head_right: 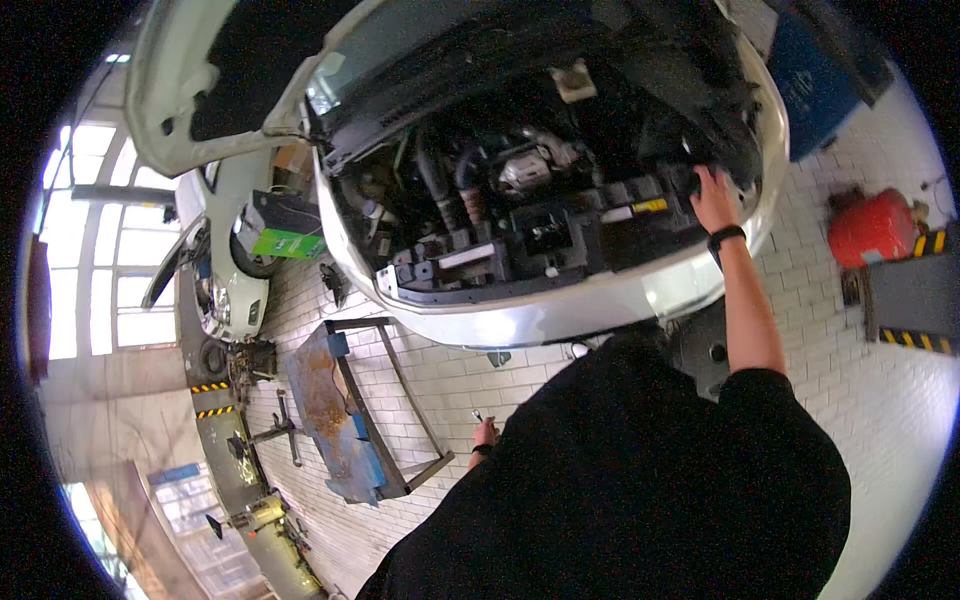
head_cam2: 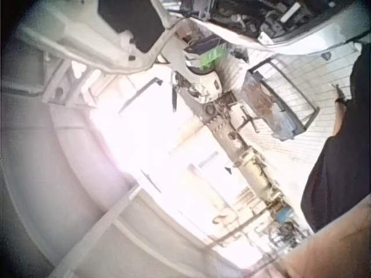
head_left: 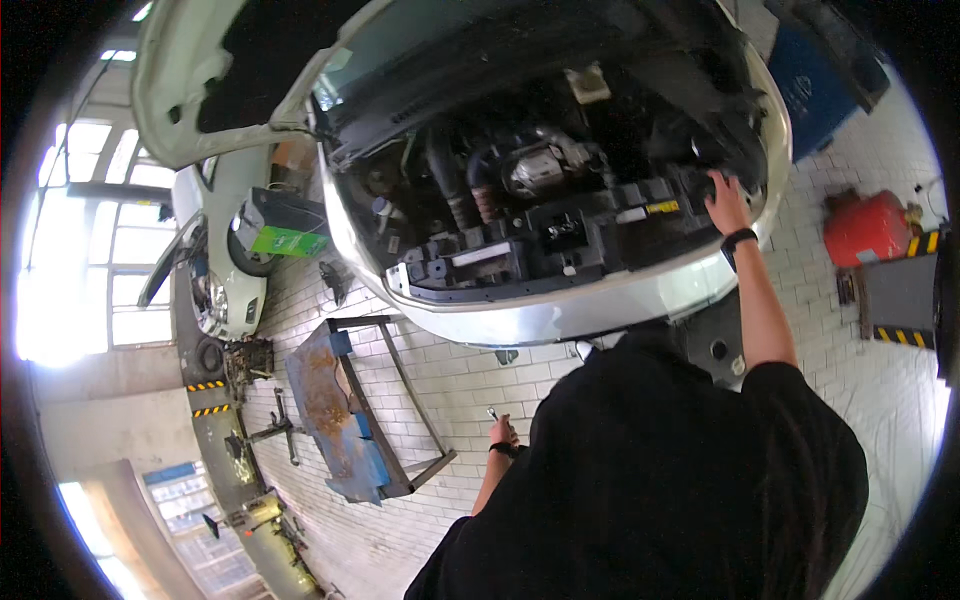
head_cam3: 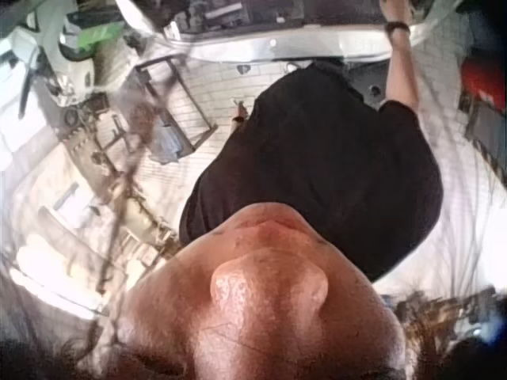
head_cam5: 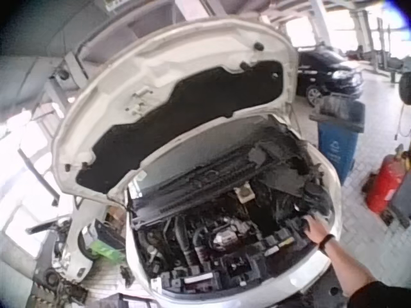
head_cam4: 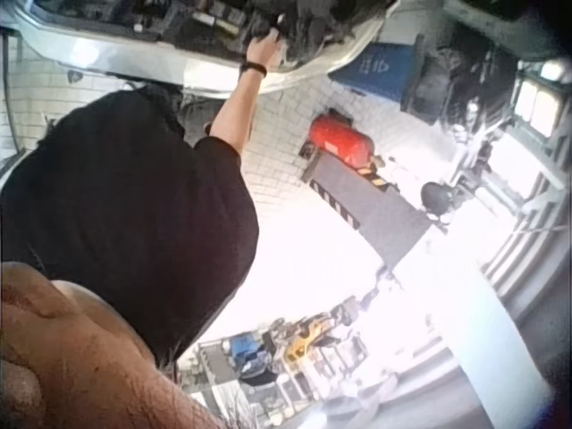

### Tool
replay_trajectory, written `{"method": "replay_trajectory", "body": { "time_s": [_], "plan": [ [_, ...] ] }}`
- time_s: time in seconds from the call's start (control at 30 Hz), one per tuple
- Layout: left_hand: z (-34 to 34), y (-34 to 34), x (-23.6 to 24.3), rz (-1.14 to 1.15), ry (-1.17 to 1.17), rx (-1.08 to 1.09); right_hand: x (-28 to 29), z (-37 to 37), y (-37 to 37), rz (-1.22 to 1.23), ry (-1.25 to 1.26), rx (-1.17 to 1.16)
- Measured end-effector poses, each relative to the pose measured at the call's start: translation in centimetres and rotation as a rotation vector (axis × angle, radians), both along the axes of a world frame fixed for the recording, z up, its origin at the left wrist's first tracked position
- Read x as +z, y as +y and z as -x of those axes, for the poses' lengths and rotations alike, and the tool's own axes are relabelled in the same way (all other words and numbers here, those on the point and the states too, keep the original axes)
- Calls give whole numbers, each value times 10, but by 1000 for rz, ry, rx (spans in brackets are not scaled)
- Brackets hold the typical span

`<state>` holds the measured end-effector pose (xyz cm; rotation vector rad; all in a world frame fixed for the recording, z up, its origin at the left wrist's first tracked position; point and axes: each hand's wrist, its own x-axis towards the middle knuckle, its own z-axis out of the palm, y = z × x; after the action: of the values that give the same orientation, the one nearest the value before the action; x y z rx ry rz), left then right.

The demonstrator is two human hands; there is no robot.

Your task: Repairing the front panel of a car engine bay using a screwdriver and wrench.

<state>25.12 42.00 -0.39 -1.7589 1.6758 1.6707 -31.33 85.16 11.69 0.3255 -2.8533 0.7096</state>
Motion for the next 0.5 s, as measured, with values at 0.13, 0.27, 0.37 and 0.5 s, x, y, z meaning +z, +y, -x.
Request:
{"method": "replay_trajectory", "body": {
  "time_s": [0.13,0.27,0.37,0.5],
  "plan": [
    [-3,-1,-11,-226,-114,303,-20,6,7,-32,54,79],
    [-8,-3,-36,-181,-106,342,-32,5,10,-130,19,22],
    [5,-9,-51,-80,-108,206,-77,18,48,6,39,-64],
    [-8,0,-54,-45,-116,321,12,-4,-26,-26,3,-12]
  ]
}}
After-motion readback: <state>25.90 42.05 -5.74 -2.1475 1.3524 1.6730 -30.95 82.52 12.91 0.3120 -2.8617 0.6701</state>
